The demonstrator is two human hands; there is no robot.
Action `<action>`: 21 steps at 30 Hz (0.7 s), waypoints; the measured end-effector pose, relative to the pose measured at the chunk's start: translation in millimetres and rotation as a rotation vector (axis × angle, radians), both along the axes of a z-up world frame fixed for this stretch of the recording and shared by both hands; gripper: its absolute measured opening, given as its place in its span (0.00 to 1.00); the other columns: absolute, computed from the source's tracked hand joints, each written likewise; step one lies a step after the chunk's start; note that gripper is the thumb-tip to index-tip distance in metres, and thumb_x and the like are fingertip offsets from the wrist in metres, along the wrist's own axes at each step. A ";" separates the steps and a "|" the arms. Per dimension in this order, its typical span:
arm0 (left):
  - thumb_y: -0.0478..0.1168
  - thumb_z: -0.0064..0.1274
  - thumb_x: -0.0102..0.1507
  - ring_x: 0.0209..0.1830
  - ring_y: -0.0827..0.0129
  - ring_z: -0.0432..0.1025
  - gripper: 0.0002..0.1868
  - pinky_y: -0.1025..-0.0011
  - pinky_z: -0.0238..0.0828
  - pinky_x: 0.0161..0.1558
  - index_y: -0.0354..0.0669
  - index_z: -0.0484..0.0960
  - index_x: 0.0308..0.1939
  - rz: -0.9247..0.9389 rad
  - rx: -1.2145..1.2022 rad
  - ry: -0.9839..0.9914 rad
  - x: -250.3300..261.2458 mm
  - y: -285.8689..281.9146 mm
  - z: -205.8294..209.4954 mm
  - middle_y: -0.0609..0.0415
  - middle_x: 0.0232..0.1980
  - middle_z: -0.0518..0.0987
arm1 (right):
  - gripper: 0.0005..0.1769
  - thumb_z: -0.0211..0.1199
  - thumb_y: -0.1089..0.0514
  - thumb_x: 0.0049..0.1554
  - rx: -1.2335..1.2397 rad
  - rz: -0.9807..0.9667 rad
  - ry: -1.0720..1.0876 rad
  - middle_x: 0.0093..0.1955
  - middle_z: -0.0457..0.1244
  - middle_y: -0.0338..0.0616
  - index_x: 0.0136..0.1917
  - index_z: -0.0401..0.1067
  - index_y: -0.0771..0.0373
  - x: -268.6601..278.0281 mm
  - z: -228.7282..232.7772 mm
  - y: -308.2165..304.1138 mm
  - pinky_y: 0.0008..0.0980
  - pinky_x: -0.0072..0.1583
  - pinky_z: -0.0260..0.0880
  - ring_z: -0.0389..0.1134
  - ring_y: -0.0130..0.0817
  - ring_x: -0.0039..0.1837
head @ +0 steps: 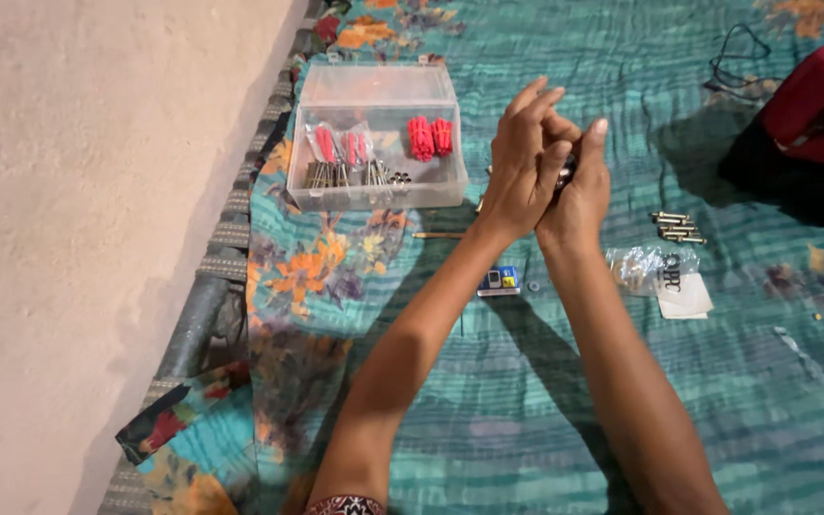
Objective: The person assembles small electrical components by hand on a patterned bedsheet. They pick up metal pins and cylindrical connectors, insert the pins into the connectors, and place the assembled units into a clear plastic container.
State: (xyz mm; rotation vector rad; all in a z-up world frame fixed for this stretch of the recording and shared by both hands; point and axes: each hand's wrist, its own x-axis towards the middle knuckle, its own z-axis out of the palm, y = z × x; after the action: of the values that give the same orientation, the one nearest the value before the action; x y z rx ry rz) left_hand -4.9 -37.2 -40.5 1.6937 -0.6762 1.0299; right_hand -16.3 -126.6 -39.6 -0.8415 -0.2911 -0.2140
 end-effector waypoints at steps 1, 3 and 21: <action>0.63 0.32 0.77 0.79 0.50 0.57 0.33 0.54 0.52 0.79 0.44 0.62 0.76 -0.028 0.005 0.016 1.3 1.2 -0.9 0.38 0.76 0.63 | 0.37 0.45 0.34 0.68 0.043 0.085 0.005 0.58 0.68 0.50 0.64 0.72 0.71 2.1 -1.2 -2.9 0.37 0.64 0.74 0.72 0.36 0.59; 0.64 0.32 0.77 0.82 0.51 0.55 0.34 0.55 0.50 0.81 0.44 0.62 0.77 -0.082 0.015 0.045 3.5 3.7 -2.4 0.41 0.74 0.65 | 0.36 0.44 0.35 0.69 0.120 0.195 -0.007 0.59 0.68 0.50 0.64 0.71 0.70 7.1 -3.8 -6.3 0.37 0.65 0.74 0.71 0.37 0.60; 0.65 0.21 0.80 0.81 0.56 0.51 0.29 0.56 0.49 0.79 0.63 0.58 0.80 -0.066 0.027 0.082 -5.6 5.8 2.8 0.52 0.85 0.50 | 0.20 0.50 0.47 0.72 -0.083 0.004 -0.165 0.63 0.66 0.47 0.64 0.67 0.65 -8.1 9.2 12.0 0.31 0.67 0.71 0.68 0.31 0.64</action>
State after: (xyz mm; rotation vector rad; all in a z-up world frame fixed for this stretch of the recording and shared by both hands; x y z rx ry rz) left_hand -10.5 -31.4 -37.7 1.7158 -0.6904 0.9037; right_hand -24.4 -114.7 -30.4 -0.9069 -0.4588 -0.2692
